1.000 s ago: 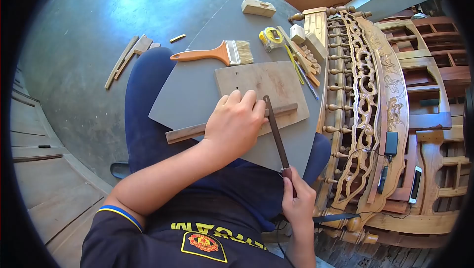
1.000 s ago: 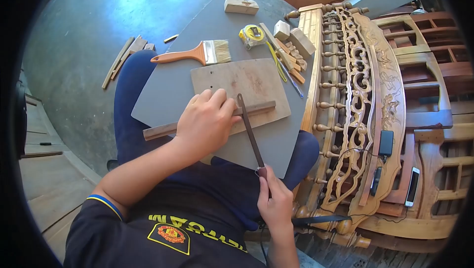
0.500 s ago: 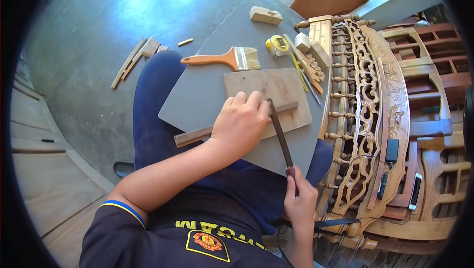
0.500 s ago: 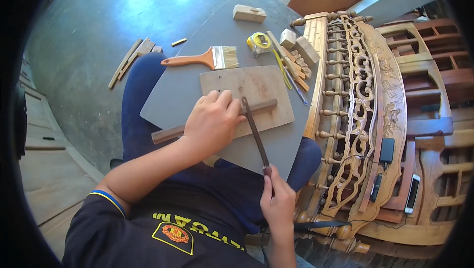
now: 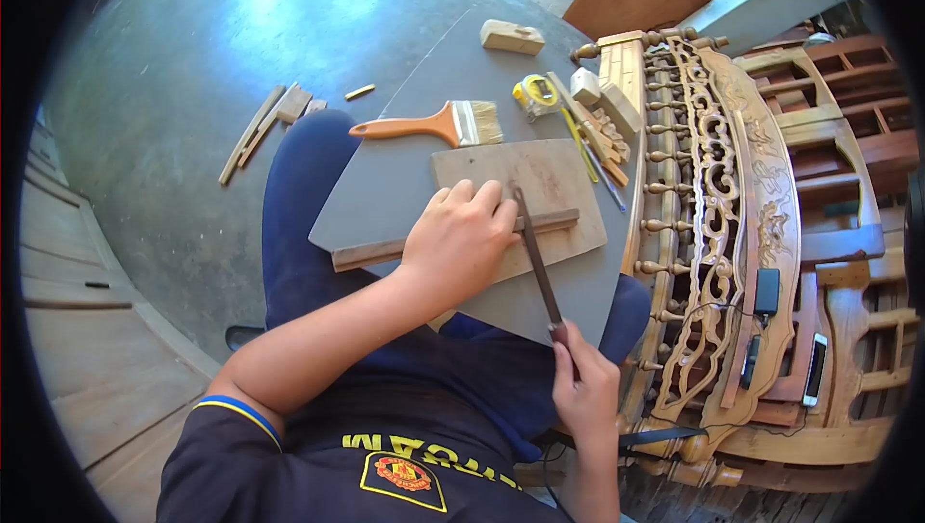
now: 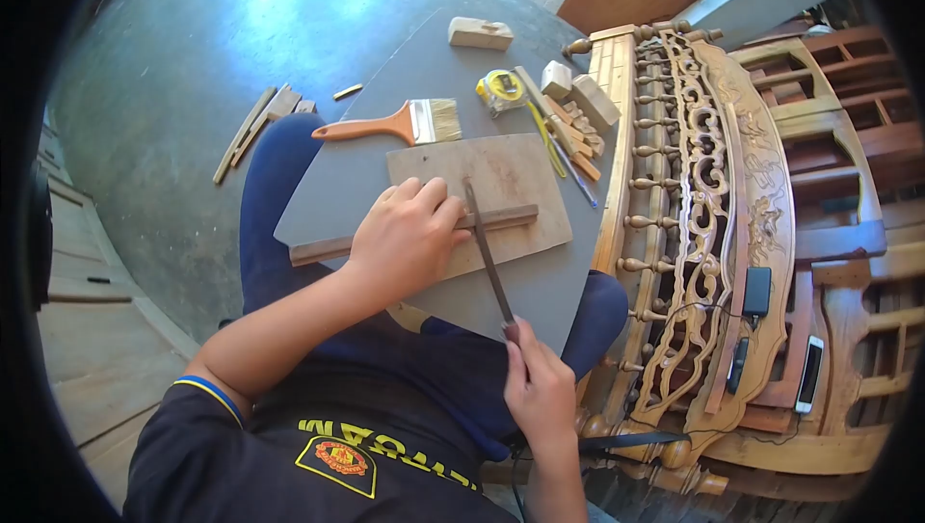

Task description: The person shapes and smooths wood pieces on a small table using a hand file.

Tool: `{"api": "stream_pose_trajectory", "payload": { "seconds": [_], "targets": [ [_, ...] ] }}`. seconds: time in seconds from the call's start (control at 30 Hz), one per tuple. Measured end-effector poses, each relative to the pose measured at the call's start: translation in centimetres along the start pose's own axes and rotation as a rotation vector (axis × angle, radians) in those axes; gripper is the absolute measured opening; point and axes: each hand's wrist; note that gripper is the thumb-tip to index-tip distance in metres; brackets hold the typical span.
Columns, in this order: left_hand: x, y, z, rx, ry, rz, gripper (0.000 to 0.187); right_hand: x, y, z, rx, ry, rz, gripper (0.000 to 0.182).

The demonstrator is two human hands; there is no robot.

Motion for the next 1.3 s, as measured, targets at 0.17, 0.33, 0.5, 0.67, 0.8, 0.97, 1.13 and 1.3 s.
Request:
{"api": "stream_pose_trajectory", "payload": {
  "seconds": [0.17, 0.33, 0.5, 0.67, 0.8, 0.97, 1.13, 1.3],
  "targets": [
    [-0.2, 0.5, 0.3, -0.052, -0.034, 0.065, 0.027, -5.0, -0.5, -2.4, -0.009, 0.023, 0.024, 0.031],
    [-0.2, 0.4, 0.2, 0.010, -0.039, 0.046, 0.028, 0.8, 0.7, -0.4, -0.010, 0.011, -0.032, 0.031],
    [-0.6, 0.0, 0.4, 0.051, -0.051, -0.019, 0.025, -0.4, -0.5, -1.0, 0.006, 0.034, 0.000, 0.033],
    [0.0, 0.1, 0.3, -0.011, -0.087, 0.047, 0.024, -3.1, 0.1, -2.6, 0.019, 0.059, -0.015, 0.031],
    [0.0, 0.5, 0.4, 0.020, -0.100, 0.068, 0.023, 0.9, 0.2, -0.5, 0.022, 0.011, -0.090, 0.028],
    [-0.4, 0.0, 0.2, 0.036, -0.064, 0.001, 0.023, 0.8, -0.2, -0.2, 0.001, 0.075, -0.028, 0.028],
    [-0.5, 0.6, 0.4, 0.055, -0.031, 0.040, 0.022, -3.9, -0.3, -2.2, -0.034, 0.077, 0.035, 0.028],
    [-0.3, 1.0, 0.3, 0.044, -0.035, 0.077, 0.021, 1.2, 0.0, 0.2, -0.059, 0.025, -0.133, 0.027]
  ]
}}
Point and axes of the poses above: each hand's wrist, its own x-axis away from the middle knuckle, its own z-axis out of the back of the hand, y = z × x, and after that the axes turned 2 degrees about -x, right-handed
